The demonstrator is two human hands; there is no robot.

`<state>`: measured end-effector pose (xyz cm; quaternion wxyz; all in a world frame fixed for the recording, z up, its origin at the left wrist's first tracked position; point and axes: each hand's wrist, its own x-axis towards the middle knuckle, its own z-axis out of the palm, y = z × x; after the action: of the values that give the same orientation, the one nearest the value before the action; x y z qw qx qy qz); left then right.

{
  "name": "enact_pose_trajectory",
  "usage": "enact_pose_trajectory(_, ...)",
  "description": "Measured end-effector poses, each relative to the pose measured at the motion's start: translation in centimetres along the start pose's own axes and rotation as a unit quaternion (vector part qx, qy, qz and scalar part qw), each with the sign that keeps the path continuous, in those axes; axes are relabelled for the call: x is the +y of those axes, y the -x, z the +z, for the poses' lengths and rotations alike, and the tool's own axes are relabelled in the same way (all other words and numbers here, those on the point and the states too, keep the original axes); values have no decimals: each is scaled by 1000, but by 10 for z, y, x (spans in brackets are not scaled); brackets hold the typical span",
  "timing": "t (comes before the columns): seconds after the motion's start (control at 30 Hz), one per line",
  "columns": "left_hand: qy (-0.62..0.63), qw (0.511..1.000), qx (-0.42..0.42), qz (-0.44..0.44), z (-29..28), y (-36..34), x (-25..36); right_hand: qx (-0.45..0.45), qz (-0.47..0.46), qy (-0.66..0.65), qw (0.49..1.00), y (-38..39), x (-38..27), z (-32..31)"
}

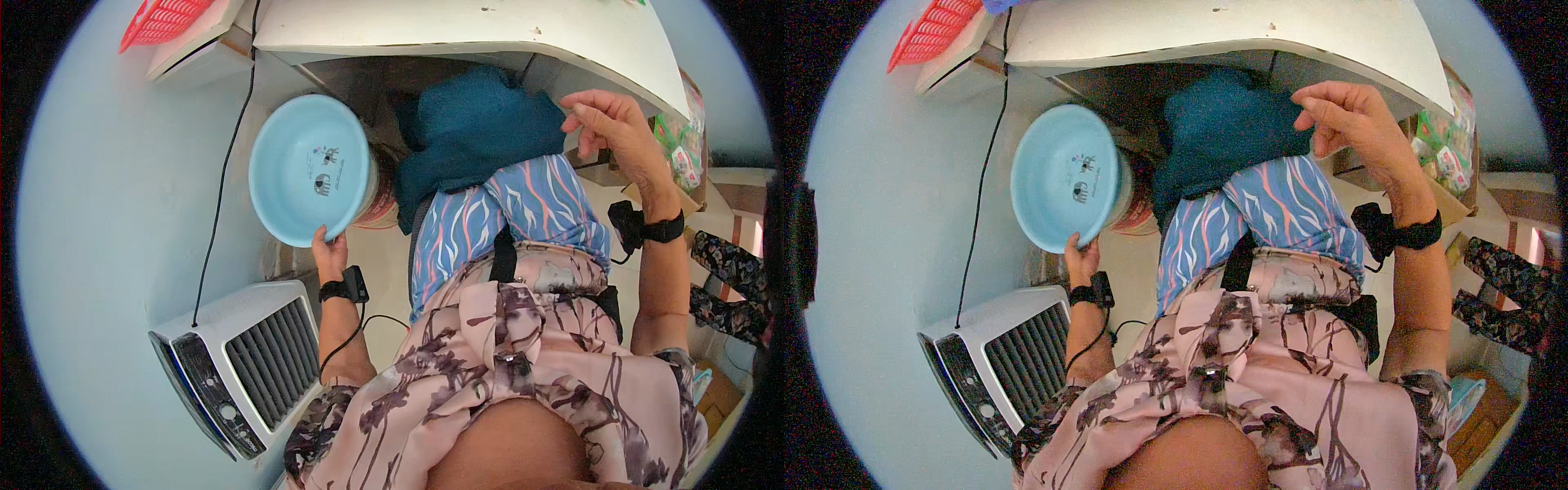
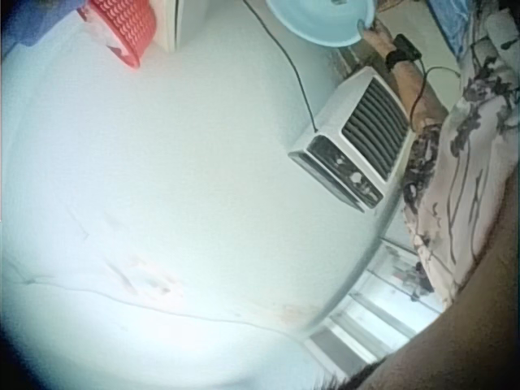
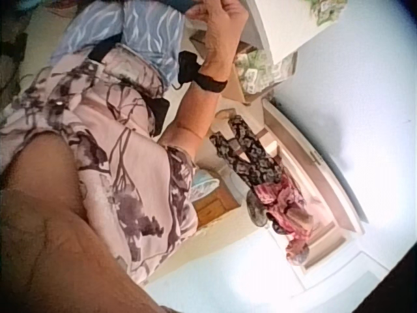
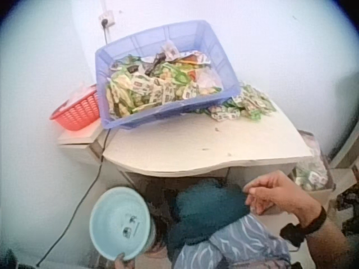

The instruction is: Packing individual small food packets from a container into a larger clear plastic zipper bag.

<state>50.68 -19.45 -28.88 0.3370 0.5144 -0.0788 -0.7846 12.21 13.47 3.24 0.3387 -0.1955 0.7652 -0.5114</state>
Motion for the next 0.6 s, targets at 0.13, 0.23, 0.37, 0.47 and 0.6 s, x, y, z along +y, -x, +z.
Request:
enact_pose_trajectory(0.13, 35, 999, -11, -15, 1, -7, -7, -2, 6, 1, 1000, -3, 1, -2)
enact_pose_trajectory(0.23, 39, 998, -23, -44, 43, 17, -27, 6, 12, 3, 1000, -8, 7, -18)
enact_pose_trajectory(0.37, 13, 998, -25, -63, 35, 17, -21, 5, -16, 0, 1000, -15, 2, -20)
enact_pose_trajectory(0.47, 53, 992, -53, -100, 34, 24, -23, 28, -31, -5, 999, -14, -5, -26)
enact_pose_trajectory(0.6, 30, 996, -44, -69, 24, 29, -33, 40, -51, -6, 998, -20, -25, -31)
